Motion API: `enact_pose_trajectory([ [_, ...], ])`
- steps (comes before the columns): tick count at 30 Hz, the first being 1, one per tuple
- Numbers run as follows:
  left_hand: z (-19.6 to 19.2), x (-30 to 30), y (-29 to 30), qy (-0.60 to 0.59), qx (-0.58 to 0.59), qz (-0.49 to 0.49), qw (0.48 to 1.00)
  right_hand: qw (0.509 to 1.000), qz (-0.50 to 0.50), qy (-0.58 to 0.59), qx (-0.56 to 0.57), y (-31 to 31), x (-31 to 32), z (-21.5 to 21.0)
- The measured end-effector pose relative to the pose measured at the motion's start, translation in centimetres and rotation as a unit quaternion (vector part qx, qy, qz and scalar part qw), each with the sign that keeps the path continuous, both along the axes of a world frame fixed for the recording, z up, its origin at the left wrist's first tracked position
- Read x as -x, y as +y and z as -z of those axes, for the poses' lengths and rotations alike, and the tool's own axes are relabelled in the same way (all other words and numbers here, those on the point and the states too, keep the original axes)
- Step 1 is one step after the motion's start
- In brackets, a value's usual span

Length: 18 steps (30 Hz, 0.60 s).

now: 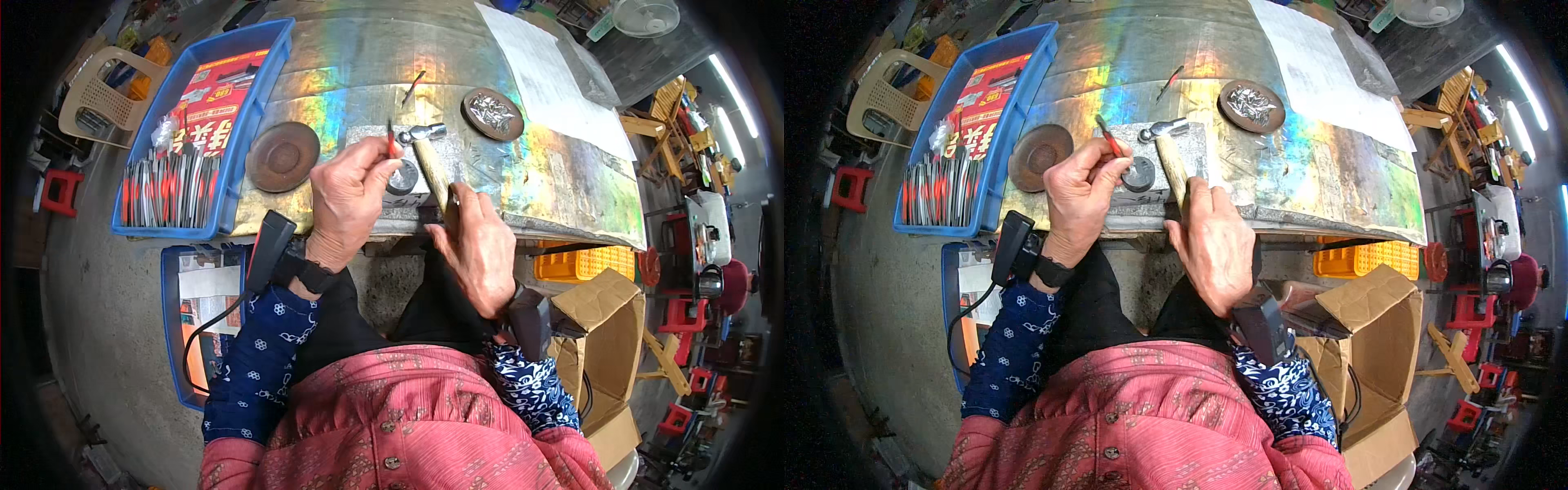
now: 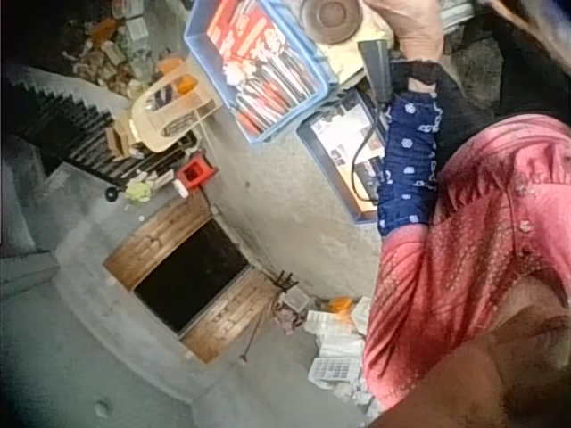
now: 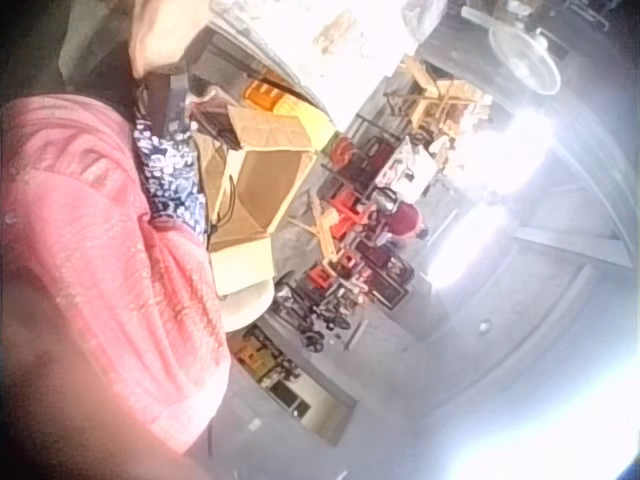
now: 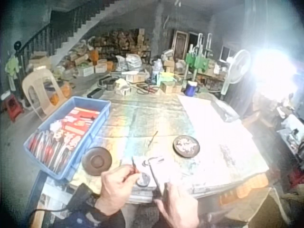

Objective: The person repeatedly picks up thin metal rods from a tray, places them on a metal block, and strikes them with a hammer. The rods are then placed into a small bowl on the table. This cycle is repeated throughout the clip.

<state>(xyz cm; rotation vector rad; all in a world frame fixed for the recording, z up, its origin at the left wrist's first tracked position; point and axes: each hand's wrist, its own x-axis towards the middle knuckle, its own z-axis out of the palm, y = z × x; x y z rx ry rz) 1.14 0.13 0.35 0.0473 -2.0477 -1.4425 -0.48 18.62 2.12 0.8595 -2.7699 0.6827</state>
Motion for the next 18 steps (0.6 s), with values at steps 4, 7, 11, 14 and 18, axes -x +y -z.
enact_pose_trajectory([
  [4,-0.3,0.0,0.2,0.040,0.061,-0.013,0.997,0.996,0.050,0.007,-0.080,-0.7,0.4,0.2],
  [7,-0.5,-0.1,0.3,0.041,0.062,-0.023,0.997,0.997,0.049,0.048,-0.032,-0.2,0.7,-1.1],
  [11,-0.5,-0.2,0.4,0.045,0.068,-0.030,0.996,0.987,0.070,-0.051,0.138,1.6,0.3,-5.1],
  [14,-0.4,0.0,0.4,0.043,0.070,-0.030,0.996,0.965,-0.004,0.039,0.261,2.1,-0.3,-8.1],
  [18,-0.2,0.0,0.4,0.048,0.066,-0.031,0.996,0.991,-0.048,0.030,0.124,2.5,-1.8,-10.9],
])
